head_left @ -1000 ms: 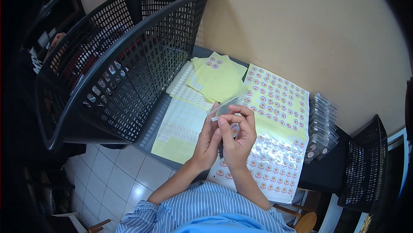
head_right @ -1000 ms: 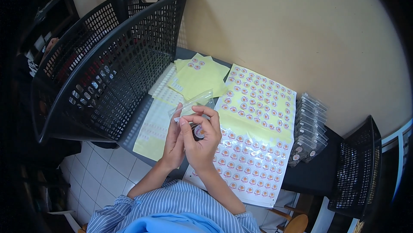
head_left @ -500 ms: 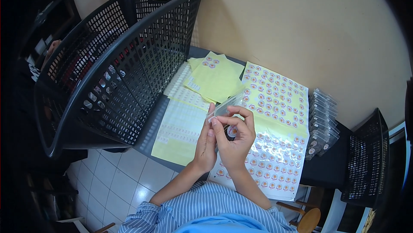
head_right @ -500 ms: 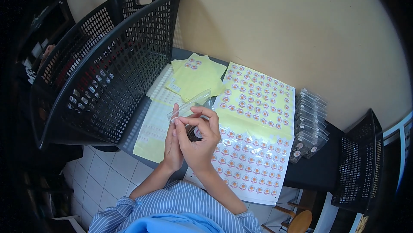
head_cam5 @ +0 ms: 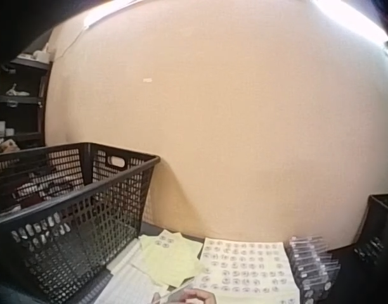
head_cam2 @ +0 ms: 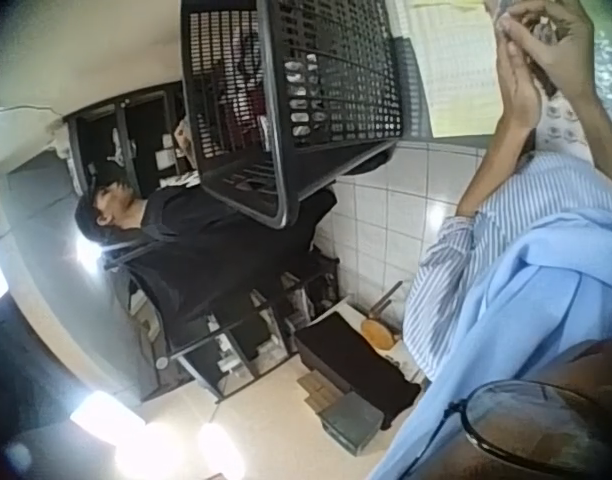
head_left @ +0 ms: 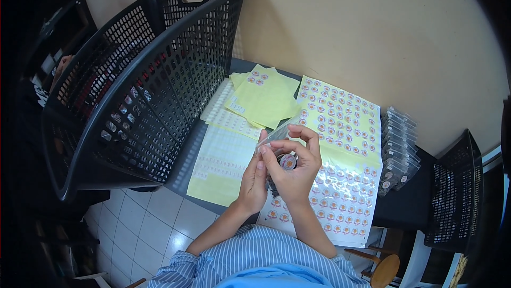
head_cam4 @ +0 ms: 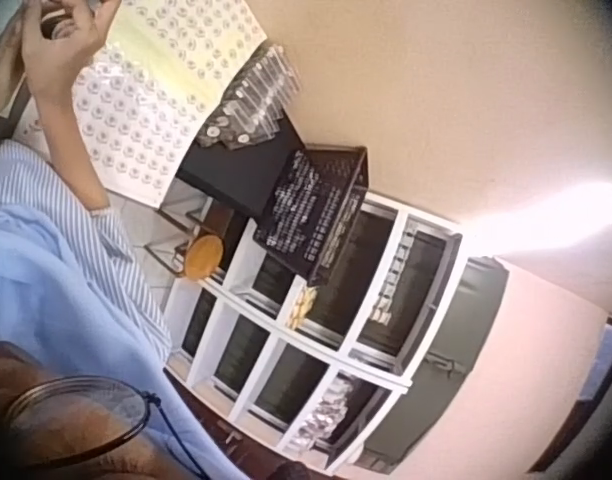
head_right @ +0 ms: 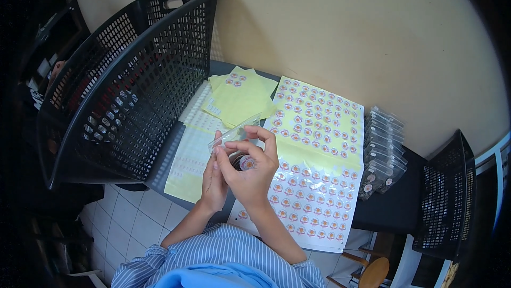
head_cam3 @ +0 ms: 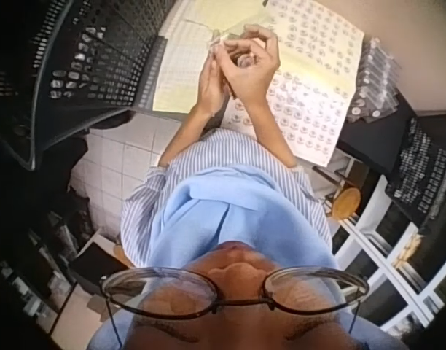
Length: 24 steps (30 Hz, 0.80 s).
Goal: Labeling individual snack bags with round stickers and organizing them into rows and a basket.
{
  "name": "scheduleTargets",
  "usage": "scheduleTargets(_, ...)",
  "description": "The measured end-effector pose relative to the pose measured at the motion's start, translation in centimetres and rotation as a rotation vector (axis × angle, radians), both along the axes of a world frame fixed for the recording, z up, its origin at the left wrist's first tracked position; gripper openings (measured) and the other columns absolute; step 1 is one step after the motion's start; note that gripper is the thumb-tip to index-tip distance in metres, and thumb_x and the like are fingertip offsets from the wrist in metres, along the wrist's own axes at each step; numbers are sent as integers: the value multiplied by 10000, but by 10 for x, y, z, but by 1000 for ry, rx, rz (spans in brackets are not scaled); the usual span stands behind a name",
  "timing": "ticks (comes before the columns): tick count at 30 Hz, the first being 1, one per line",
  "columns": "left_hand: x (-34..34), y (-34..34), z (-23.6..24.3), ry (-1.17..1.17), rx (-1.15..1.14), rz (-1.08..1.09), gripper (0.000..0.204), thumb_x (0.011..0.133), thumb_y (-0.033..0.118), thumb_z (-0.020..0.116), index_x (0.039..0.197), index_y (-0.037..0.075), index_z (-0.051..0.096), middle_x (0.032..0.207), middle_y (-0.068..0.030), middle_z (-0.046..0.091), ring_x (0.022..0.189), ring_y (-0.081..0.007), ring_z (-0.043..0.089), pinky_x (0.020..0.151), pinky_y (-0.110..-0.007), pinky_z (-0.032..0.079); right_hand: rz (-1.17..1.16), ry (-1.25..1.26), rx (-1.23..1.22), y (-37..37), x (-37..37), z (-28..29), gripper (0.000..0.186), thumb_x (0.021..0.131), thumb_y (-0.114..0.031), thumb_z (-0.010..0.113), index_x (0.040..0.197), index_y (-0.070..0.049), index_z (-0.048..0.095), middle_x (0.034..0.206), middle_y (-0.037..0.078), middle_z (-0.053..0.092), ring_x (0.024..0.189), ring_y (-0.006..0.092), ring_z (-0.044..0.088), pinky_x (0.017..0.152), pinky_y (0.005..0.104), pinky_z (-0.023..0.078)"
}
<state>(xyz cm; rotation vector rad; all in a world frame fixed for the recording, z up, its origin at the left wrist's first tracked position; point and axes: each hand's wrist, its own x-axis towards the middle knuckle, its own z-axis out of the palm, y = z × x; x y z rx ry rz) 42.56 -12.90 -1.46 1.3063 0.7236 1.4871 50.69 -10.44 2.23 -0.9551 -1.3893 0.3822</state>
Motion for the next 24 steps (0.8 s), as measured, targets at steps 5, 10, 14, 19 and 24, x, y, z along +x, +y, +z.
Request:
scheduleTargets(5, 3, -2, 3, -21, 5, -76, 550, 935, 324, 181, 1339, -25, 51, 1271, -193, 364, 1166, -249, 390, 980, -341, 294, 43, 230, -165, -1, 6, 6, 230, 585, -37, 717, 783, -20, 603, 976, 102, 484, 763, 130, 540, 549, 203, 457)
scheduleTargets(10, 12, -2, 6, -42, -25, -67, 524, 936, 324, 170, 1324, -28, 178, 1252, -191, 390, 1141, -257, 419, 957, -349, 329, 6, 156, -118, -5, 16, 5, 313, 568, -68, 741, 836, -29, 585, 981, 104, 475, 787, 136, 536, 548, 212, 464)
scheduleTargets(14, 20, 0, 0, 46, 14, -134, 574, 920, 414, 186, 1311, -5, 138, 1253, -188, 389, 1133, -259, 421, 933, -351, 356, -22, 7, -89, -11, 28, 5, 404, 560, -87, 749, 910, -33, 554, 1029, 108, 448, 893, 138, 503, 584, 206, 474)
scheduleTargets(19, 38, -1, 1, 5, -26, -228, 638, 908, 461, 193, 1349, 28, 36, 1246, -201, 390, 1119, -287, 436, 915, -367, 377, -34, 13, -37, -24, 58, 1, 497, 557, -142, 769, 981, -35, 532, 1032, 134, 449, 927, 212, 496, 659, 273, 466)
scheduleTargets(24, 53, -2, 1, -149, -57, -153, 575, 910, 448, 204, 1369, 158, 15, 1175, -210, 449, 1053, -332, 484, 876, -409, 425, 60, -5, -395, -46, 115, -18, 550, 661, -178, 720, 1117, -5, 465, 1066, 123, 509, 942, 215, 509, 795, 325, 411)
